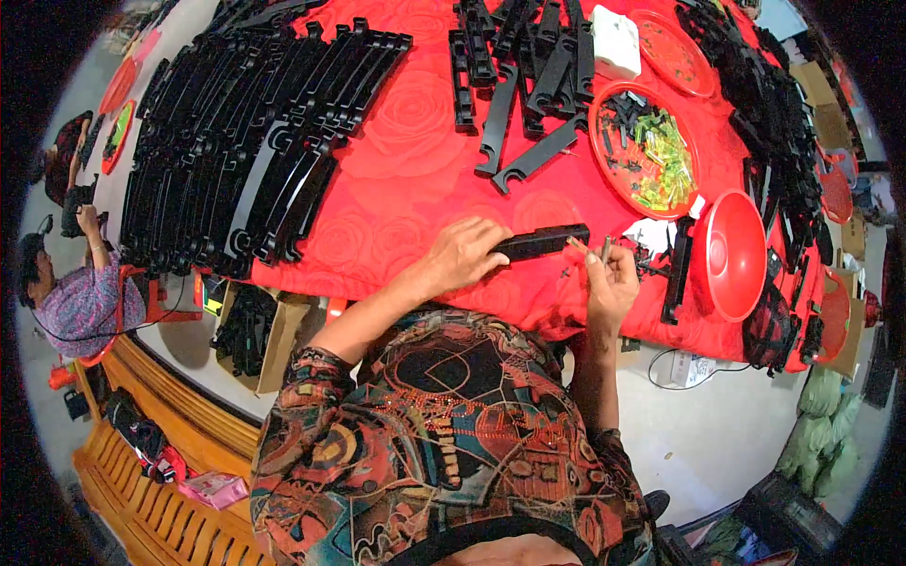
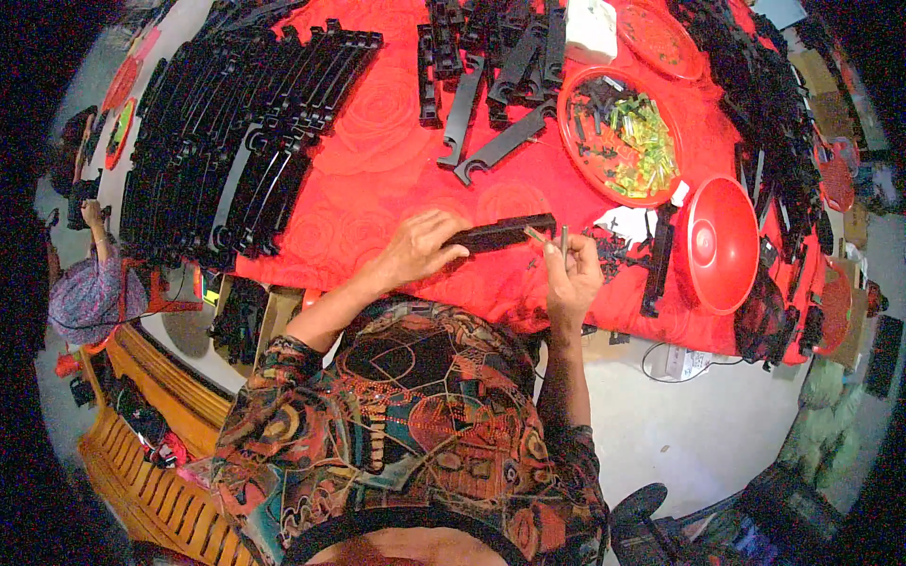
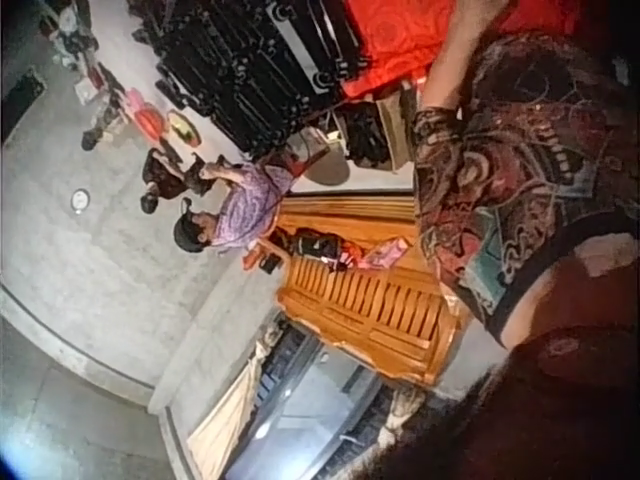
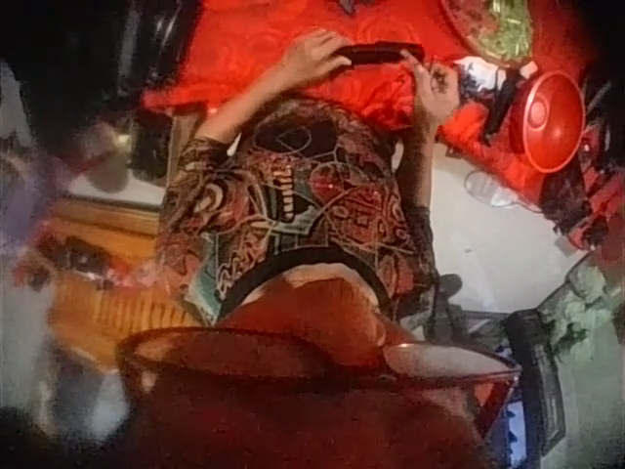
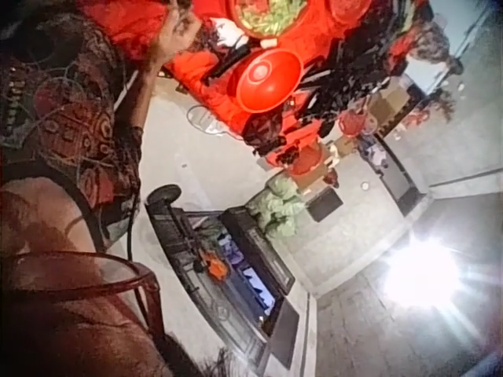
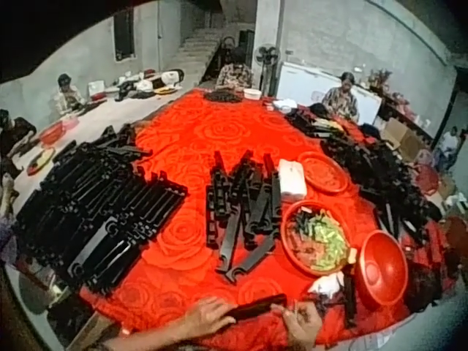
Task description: The person assembles plastic gun components by hand, inserting small parts and metal pins into black plastic frames on the table.
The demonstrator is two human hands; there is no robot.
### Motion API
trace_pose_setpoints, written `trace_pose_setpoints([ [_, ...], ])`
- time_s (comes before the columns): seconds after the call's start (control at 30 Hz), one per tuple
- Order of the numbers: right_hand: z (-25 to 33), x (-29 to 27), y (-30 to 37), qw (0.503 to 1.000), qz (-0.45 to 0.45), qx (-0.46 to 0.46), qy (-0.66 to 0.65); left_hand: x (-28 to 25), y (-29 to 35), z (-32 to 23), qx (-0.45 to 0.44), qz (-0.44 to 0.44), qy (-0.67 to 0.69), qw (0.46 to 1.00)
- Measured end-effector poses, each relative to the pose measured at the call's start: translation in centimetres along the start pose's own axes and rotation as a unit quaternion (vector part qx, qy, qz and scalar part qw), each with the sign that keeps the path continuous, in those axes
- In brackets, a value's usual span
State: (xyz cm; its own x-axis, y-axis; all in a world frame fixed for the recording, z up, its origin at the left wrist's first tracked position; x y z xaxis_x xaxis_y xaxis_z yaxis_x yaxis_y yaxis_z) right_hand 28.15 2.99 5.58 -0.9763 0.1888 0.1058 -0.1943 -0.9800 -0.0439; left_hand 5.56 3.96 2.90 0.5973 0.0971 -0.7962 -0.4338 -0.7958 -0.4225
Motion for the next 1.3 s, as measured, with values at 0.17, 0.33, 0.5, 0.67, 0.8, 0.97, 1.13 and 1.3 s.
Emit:
trace_pose_setpoints([
  [0.17, -0.8, -0.8, 0.4, 1.0, -0.004, 0.015, -0.02, -0.7, -1.7, 1.1, -0.004, 0.013, -0.109, 0.994],
  [0.33, -2.4, -1.0, 0.0, 0.998, 0.013, 0.019, -0.051, -1.0, -2.2, 1.0, 0.014, -0.031, -0.106, 0.994],
  [0.5, -1.9, -0.1, -0.1, 0.998, 0.002, 0.022, -0.056, -1.0, -0.9, 0.3, 0.016, 0.01, -0.105, 0.994],
  [0.67, -1.0, 0.4, -0.2, 1.0, -0.007, -0.005, -0.022, 0.0, -0.5, 2.7, 0.015, -0.012, -0.029, 0.999],
  [0.8, 0.0, 1.4, 0.3, 0.999, 0.017, -0.013, -0.03, 0.3, -1.2, 2.9, 0.026, 0.008, -0.012, 1.0],
  [0.97, -0.9, 3.8, 0.7, 0.984, 0.061, -0.05, 0.16, -0.2, -1.5, 2.8, 0.0, -0.037, 0.025, 0.999],
  [1.13, -1.1, 5.4, 1.0, 0.954, 0.087, -0.154, 0.241, -2.1, -0.2, 2.4, -0.031, -0.113, 0.021, 0.993],
  [1.3, -2.2, 5.7, 1.0, 0.932, 0.101, -0.181, 0.297, -2.5, 1.0, 1.1, 0.002, -0.126, -0.052, 0.991],
])
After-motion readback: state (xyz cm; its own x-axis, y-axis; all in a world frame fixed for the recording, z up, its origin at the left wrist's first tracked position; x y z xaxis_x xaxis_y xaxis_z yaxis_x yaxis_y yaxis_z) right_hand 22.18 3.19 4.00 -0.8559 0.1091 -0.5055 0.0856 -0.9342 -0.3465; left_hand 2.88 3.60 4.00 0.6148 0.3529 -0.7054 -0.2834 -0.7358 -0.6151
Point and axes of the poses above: each hand's wrist, its own y-axis away from the middle knuckle, its own x-axis out of the palm, z = x × y, the point moved 3 cm from there along -y, towards the middle knuckle, and after that the axes turned 9 degrees about -y, right-handed, at the moved point
